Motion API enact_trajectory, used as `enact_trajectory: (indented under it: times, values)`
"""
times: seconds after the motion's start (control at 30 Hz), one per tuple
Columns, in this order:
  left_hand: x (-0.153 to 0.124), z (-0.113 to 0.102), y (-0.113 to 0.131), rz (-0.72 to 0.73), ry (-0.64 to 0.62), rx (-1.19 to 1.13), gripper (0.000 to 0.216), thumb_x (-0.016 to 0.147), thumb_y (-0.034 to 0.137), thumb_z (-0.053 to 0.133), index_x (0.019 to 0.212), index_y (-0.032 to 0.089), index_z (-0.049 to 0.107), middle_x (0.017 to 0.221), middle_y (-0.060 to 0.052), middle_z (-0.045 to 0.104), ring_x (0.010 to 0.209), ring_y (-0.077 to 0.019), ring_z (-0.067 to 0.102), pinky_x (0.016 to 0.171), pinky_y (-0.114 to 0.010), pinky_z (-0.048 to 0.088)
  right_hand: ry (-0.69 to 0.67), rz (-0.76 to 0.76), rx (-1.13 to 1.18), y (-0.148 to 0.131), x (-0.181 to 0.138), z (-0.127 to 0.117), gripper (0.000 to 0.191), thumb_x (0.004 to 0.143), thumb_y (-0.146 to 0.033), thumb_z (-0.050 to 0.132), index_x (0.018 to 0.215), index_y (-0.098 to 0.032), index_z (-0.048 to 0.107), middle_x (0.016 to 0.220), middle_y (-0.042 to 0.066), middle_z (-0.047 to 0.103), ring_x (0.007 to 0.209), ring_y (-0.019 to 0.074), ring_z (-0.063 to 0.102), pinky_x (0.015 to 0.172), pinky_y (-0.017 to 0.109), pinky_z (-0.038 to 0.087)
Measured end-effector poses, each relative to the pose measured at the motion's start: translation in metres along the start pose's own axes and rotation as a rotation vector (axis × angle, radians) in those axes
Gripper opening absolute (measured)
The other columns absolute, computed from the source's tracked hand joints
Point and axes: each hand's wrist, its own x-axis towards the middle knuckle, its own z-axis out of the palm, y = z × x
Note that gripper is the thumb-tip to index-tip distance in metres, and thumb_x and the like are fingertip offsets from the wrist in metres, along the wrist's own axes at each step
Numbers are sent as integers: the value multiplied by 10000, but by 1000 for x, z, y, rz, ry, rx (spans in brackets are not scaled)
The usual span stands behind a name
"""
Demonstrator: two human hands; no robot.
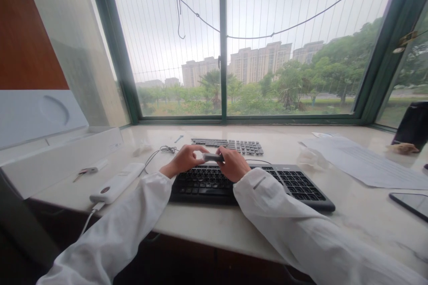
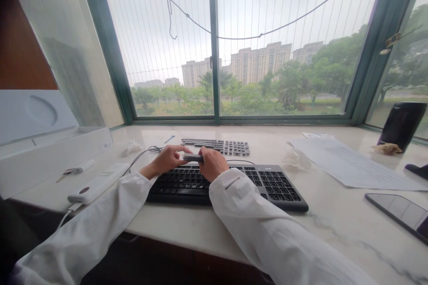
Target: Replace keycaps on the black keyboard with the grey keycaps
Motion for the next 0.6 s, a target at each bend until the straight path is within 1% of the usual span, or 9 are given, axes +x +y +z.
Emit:
enact_trajectory:
  times: [0.1,0.2,0.27,0.37,0.5,0.6]
  values:
    - [2,-5,-8,-24,32,41,247,797,359,646,939,176,733,917,-32,730,459,-41,452,448,-175,376,-61,-62,-148,-3,-4,-3,204,792,-142,517,964,-195,612,876,66,708,795,198,650,636,270,363]
    - [3,-11,-12,-21,49,88,269,805,399,630,922,180,735,930,-37,734,612,-97,580,557,-196,468,-123,-83,-217,-6,-6,-3,210,798,-181,514,977,-196,622,869,82,710,811,226,660,648,290,395]
    - [3,-14,-15,-52,56,109,294,802,434,625,920,186,729,936,-32,731,708,-133,624,630,-220,500,-156,-99,-234,-7,-7,-1,207,794,-216,530,973,-186,629,882,99,710,825,248,664,654,306,419]
    - [2,-18,-21,-132,72,146,333,809,477,609,940,185,701,961,-33,719,722,-143,633,611,-215,492,-198,-138,-233,-8,-8,3,233,777,-207,548,989,-180,641,917,112,712,851,257,668,678,319,448]
    - [2,-21,-29,-180,74,200,368,805,516,595,928,177,669,988,-42,707,685,-140,625,548,-203,464,-204,-146,-219,-7,-7,5,237,777,-229,562,988,-171,652,935,126,710,877,263,668,692,327,474]
    - [5,-23,-31,-207,63,232,417,813,529,570,1043,191,655,1029,-43,702,645,-131,613,529,-206,458,-195,-153,-218,-6,-6,5,252,772,-241,566,993,-160,655,932,135,707,877,268,668,691,336,486]
